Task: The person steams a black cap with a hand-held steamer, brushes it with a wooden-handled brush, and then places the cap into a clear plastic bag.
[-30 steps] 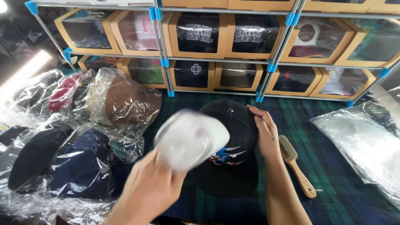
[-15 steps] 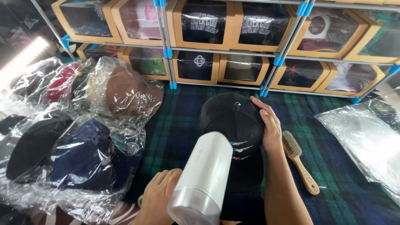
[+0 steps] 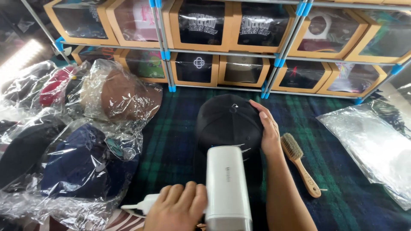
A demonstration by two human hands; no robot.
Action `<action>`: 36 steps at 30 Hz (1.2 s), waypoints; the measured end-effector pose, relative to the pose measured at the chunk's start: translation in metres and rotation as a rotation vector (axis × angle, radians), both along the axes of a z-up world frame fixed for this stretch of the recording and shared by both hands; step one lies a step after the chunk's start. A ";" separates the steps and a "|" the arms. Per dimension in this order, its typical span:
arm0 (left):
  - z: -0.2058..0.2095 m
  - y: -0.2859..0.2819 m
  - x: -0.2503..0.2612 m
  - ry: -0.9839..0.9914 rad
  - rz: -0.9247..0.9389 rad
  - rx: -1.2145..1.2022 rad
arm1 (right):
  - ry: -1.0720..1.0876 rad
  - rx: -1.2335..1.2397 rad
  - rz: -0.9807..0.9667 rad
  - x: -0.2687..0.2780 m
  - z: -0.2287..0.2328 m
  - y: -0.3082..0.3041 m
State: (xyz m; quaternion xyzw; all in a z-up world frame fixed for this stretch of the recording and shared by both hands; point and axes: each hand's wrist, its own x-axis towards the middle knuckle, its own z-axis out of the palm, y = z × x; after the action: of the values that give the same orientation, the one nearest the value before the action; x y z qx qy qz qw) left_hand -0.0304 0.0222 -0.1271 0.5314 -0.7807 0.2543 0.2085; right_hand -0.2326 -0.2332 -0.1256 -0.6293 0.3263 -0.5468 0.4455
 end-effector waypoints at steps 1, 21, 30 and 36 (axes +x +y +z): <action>-0.005 0.001 0.005 -0.003 -0.007 0.004 | -0.003 0.004 -0.007 0.000 0.001 -0.001; 0.013 -0.012 -0.073 -0.117 0.197 -0.273 | -0.228 0.135 0.321 -0.006 0.003 0.000; 0.034 -0.052 -0.159 -0.142 0.180 -0.082 | -0.283 0.300 0.419 -0.015 0.032 0.027; 0.033 -0.038 -0.115 -0.074 0.075 -0.311 | -0.344 0.400 0.369 -0.009 0.032 0.026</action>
State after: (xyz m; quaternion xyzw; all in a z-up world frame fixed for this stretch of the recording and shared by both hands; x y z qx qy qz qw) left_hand -0.1451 -0.0161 -0.0944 0.5116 -0.7188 0.3992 0.2495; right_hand -0.2412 -0.2069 -0.0932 -0.4764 0.2275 -0.4800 0.7006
